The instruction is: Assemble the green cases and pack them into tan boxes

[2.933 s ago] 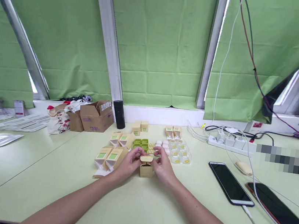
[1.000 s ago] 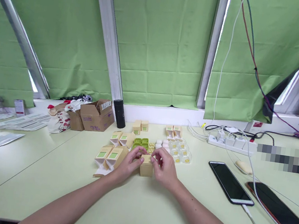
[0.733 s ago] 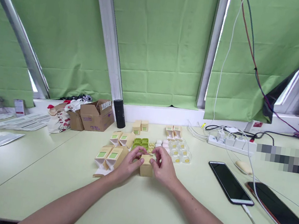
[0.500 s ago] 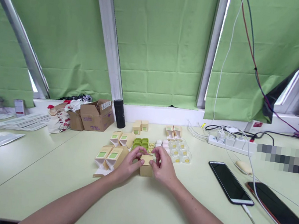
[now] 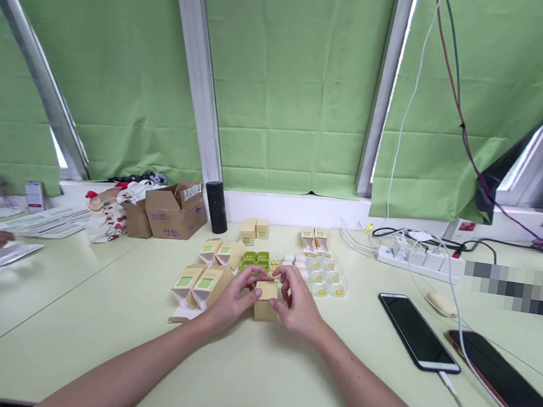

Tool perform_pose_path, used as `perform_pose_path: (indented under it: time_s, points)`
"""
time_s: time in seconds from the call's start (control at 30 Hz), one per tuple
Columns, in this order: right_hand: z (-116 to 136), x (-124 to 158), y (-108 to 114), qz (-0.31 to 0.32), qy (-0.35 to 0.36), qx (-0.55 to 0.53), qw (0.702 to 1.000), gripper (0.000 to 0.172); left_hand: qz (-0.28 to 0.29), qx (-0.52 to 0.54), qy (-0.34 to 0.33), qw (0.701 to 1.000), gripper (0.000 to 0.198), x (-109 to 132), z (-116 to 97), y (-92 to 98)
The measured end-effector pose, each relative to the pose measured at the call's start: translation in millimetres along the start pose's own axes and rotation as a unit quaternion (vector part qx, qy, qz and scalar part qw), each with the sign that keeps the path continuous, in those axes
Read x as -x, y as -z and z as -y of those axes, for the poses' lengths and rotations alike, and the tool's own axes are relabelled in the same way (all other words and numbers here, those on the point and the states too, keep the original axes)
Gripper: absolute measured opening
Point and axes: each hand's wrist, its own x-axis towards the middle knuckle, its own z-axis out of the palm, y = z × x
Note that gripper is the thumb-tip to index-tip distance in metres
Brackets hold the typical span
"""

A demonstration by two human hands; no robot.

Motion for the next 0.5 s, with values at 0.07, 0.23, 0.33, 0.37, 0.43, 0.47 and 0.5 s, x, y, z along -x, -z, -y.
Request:
perform_pose_path:
  time_s: [0.07,0.23,0.33,0.37,0.43,0.47,0.5]
  points:
    - [0.8,0.4,3.7,0.016,0.001,0.01,1.0,0.05,-0.007,0.017,0.002,1.0,0.032,0.0,-0.4,0.4]
    - [-3.8,-1.4,4.7,0.005,0.006,0.03,1.0,0.055,-0.04,0.036,0.005,0.999,0.03,-2.7,0.0,0.7]
    - [-9.4,-4.1,3.2,-0.033,0.001,0.058,0.998,0.053,-0.063,0.036,0.018,0.997,0.027,-6.1,3.1,0.8]
    - [-10.6,-4.7,3.1,-0.045,-0.002,0.066,0.997,0.052,-0.069,0.038,0.021,0.997,0.026,-7.1,4.3,0.9]
    - [-10.7,-4.8,3.7,-0.055,0.003,0.07,0.996,0.05,-0.077,0.045,0.024,0.996,0.024,-8.8,6.5,1.0]
    - [-9.4,-4.3,4.2,-0.052,0.012,0.066,0.996,0.049,-0.08,0.049,0.026,0.995,0.023,-9.4,7.5,1.1]
    - [-7.2,-3.5,4.8,-0.044,0.023,0.063,0.997,0.049,-0.081,0.052,0.027,0.995,0.022,-9.8,8.4,1.2]
